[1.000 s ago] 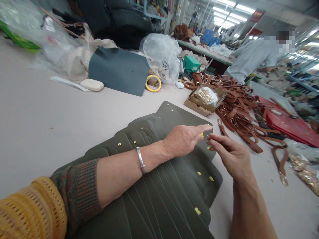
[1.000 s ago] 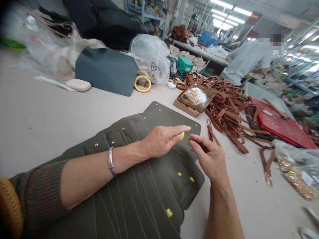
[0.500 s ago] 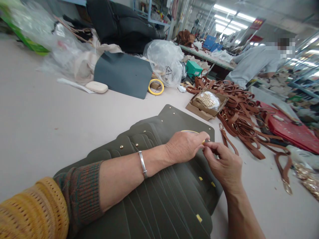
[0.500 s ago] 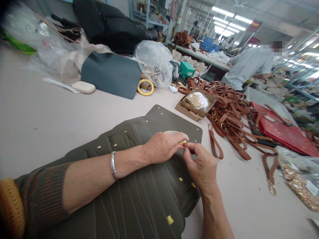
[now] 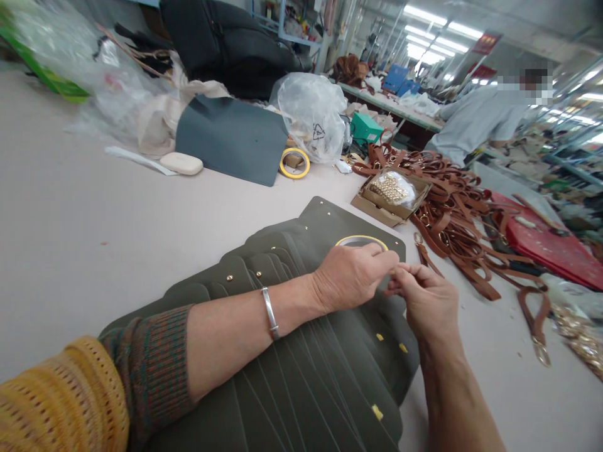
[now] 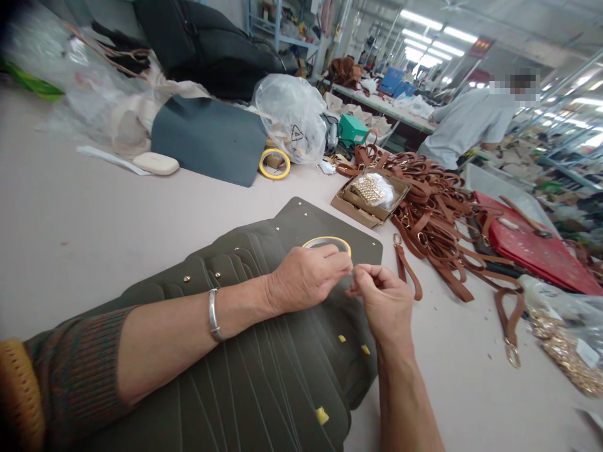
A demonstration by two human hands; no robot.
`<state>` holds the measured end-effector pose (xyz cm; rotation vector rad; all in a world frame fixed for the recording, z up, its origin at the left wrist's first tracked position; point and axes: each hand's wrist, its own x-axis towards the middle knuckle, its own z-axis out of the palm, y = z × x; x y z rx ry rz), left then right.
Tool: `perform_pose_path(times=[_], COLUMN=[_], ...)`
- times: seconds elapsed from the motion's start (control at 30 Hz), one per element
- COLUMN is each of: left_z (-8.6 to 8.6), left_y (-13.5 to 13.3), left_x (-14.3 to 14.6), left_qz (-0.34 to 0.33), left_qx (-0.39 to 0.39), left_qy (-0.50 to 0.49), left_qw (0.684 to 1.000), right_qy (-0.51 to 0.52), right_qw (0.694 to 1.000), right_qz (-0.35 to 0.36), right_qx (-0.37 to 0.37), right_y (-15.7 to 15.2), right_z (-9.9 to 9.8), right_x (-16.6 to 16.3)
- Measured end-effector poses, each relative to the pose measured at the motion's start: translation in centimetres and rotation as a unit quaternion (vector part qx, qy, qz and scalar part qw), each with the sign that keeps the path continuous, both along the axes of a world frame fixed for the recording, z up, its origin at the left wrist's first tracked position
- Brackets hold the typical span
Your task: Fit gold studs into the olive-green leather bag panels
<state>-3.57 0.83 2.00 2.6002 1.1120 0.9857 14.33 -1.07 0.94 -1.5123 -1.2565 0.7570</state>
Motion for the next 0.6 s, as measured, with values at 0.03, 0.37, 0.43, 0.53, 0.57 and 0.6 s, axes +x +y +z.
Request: perform_pose_path(times=[0.03, 0.37, 0.43, 0.53, 0.57, 0.6], left_z=[0.0, -0.9, -0.9, -0.7, -0.7, -0.7], left_y=[0.0, 0.7, 0.7, 0.7, 0.7, 0.7], left_x=[0.0, 0.2, 0.2, 0.1, 0.1, 0.1], left_qz=[0.002, -0.012, -0.019, -0.023, -0.023, -0.022], left_qx=[0.005, -0.055, -0.057, -0.063, -0.068, -0.074], left_qy=[-0.012, -0.062, -0.068, -0.075, -0.074, -0.070], left_qw=[1.000, 0.996, 0.996, 0.995, 0.995, 0.995], right_qy=[0.030, -0.089, -0.146, -0.236, -0.266, -0.293], right_qw=[0.999, 0.988, 0.980, 0.960, 0.951, 0.942], right_qz=[-0.022, -0.004, 0.002, 0.004, 0.001, -0.002], right_qx=[-0.015, -0.128, -0.137, -0.152, -0.158, -0.161], right_y=[0.6, 5.1, 5.4, 5.8, 5.8, 5.9], right_z=[-0.3, -3.1, -3.0, -2.6, -2.4, -2.2], right_x=[0.9, 7.2, 6.9, 6.5, 6.3, 6.1])
